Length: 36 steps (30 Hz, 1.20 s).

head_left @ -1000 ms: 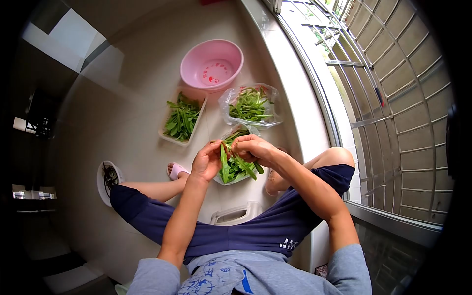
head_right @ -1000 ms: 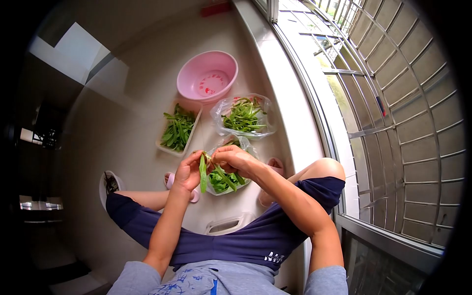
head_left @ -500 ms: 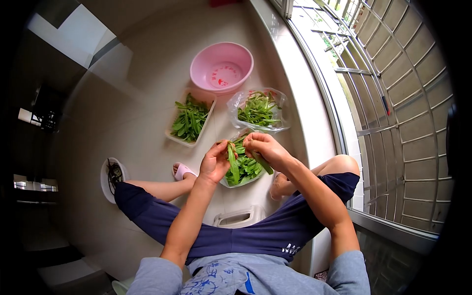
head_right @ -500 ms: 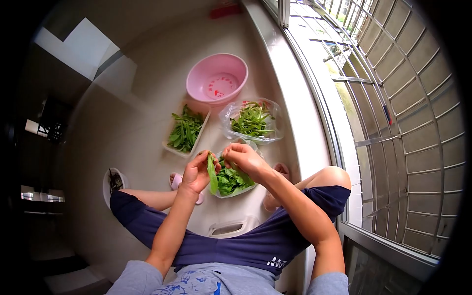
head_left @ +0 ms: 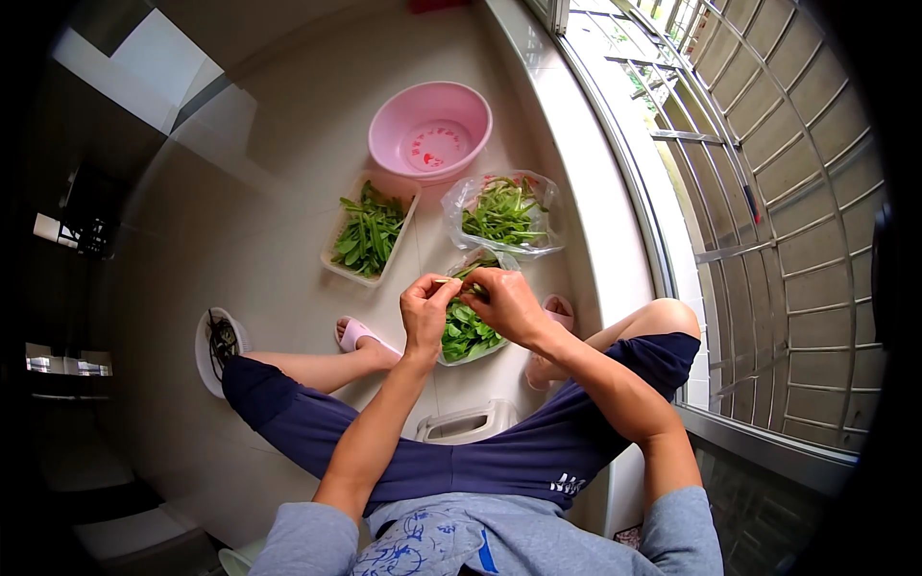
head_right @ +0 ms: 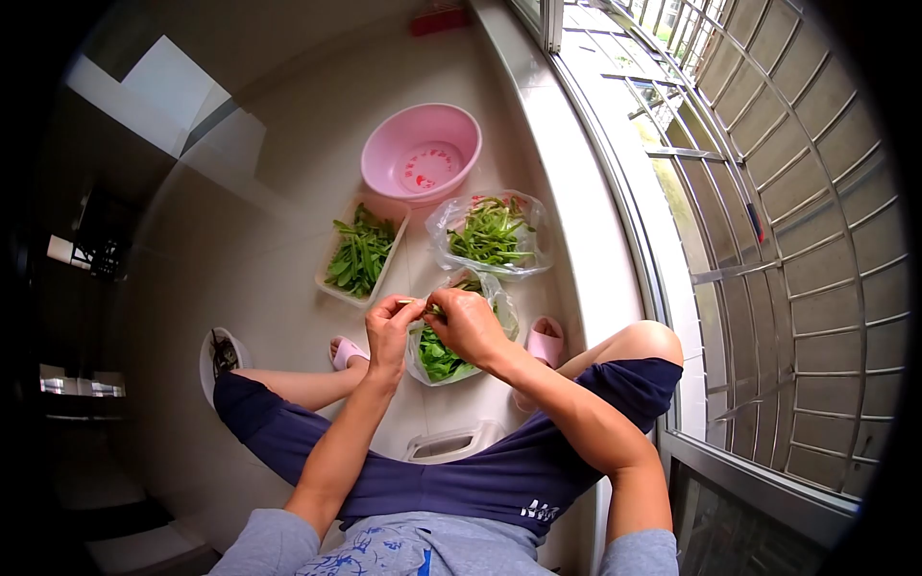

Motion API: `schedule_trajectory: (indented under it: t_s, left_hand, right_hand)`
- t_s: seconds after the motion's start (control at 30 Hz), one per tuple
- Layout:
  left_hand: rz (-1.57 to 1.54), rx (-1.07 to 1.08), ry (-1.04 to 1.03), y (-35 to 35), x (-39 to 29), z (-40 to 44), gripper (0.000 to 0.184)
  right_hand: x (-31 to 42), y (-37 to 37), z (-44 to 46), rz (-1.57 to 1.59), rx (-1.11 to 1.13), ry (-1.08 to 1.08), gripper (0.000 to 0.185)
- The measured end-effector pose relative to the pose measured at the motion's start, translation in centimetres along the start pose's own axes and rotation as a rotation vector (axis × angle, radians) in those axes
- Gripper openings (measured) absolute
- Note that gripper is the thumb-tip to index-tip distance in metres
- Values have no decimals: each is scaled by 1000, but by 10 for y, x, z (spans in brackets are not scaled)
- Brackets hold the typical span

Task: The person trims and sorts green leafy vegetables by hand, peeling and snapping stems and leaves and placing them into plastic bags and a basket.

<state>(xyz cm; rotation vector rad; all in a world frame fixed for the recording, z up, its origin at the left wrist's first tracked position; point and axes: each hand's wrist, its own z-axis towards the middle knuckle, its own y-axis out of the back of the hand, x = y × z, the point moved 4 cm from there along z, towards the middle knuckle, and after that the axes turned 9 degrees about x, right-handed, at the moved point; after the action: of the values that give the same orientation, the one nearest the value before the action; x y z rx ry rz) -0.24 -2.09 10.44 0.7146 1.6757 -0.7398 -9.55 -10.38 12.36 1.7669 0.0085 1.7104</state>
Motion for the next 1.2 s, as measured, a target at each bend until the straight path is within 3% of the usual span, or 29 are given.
schedule_trajectory:
  t_s: [0.17, 0.3, 0.37, 0.5, 0.77, 0.87, 0.97, 1.03, 1.2]
  left_hand:
    - [28, -1, 48, -2, 4, 2, 6]
    - [-25, 20, 59, 2, 5, 6, 5]
    - [-43, 29, 62, 4, 4, 7, 5]
    - [-123, 39, 95, 9, 2, 9, 8]
    - [-176, 35, 80, 11, 3, 9, 6]
    - [-195, 21, 57, 11, 5, 9, 6]
    - [-374, -1, 108, 7, 16, 10, 5]
    - [-442, -14, 116, 8, 31, 18, 5]
    - [-447, -16, 285, -9, 56, 53, 10]
  right_hand:
    - [-5, 5, 1, -77, -24, 4, 16]
    - [-9, 15, 6, 88, 6, -63, 18]
    - [-14, 25, 9, 195, 85, -272, 20]
    - [-30, 28, 8, 371, 280, -381, 20]
    - [-20, 16, 4, 135, 333, -365, 22]
    - [-22, 16, 5, 159, 287, -382, 17]
    - [-35, 18, 5, 434, 177, -501, 13]
    - [-43, 29, 5, 570, -52, -563, 11]
    - [-55, 65, 10, 759, -253, -349, 11]
